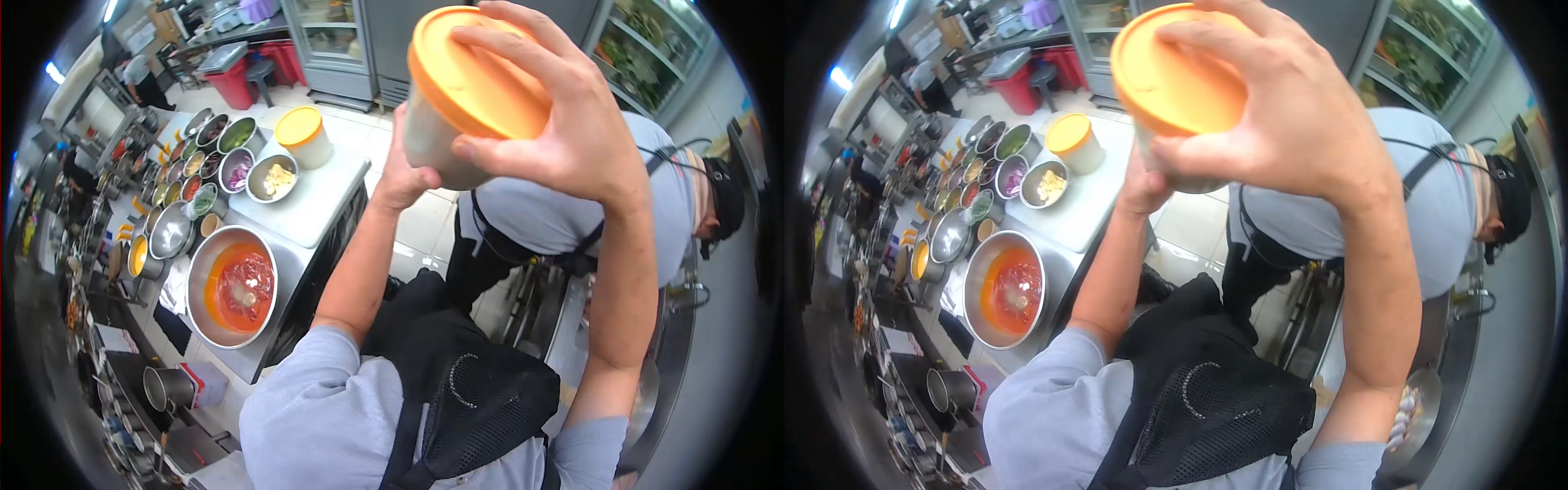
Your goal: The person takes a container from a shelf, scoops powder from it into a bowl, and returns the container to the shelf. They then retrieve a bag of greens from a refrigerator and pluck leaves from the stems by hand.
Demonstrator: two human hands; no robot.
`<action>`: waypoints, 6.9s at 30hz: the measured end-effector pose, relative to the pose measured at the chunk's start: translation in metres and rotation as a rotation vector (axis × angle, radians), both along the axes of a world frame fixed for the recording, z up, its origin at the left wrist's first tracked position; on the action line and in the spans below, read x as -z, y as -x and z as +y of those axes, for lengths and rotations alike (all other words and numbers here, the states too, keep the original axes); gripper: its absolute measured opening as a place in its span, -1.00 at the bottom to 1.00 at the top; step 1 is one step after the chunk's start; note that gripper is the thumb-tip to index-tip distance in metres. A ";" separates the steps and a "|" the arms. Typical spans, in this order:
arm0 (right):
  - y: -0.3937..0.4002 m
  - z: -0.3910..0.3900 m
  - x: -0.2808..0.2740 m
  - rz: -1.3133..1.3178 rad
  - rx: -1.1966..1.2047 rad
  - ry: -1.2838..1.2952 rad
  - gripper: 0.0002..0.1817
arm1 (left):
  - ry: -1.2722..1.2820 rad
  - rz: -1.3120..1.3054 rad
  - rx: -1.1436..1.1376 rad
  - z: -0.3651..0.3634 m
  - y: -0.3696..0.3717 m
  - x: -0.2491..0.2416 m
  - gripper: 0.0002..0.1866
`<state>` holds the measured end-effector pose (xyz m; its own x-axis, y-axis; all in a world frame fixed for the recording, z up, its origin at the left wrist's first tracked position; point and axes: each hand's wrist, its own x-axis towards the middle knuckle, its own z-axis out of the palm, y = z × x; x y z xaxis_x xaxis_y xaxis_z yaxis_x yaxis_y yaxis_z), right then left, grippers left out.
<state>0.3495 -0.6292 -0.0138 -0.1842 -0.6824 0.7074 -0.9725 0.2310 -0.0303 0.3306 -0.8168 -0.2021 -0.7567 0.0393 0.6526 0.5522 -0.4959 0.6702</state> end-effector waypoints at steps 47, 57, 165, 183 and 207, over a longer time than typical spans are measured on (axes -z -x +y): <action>0.656 -0.107 0.128 -0.380 0.015 0.731 -0.36 | 0.569 -0.390 0.025 -0.168 0.633 0.005 0.19; 0.606 -0.009 0.089 -0.035 0.761 0.641 -0.37 | 0.305 0.240 0.286 0.029 0.703 -0.063 0.49; 0.396 0.702 -0.194 0.550 3.098 0.191 -0.07 | -0.300 1.079 0.550 0.878 0.627 -0.277 -0.05; 0.411 0.584 -0.199 1.389 2.382 -0.309 -0.48 | -0.386 1.018 0.522 0.875 0.621 -0.240 -0.02; 0.380 0.547 -0.187 0.630 2.814 -0.776 0.11 | -0.443 1.231 0.674 0.854 0.570 -0.212 -0.34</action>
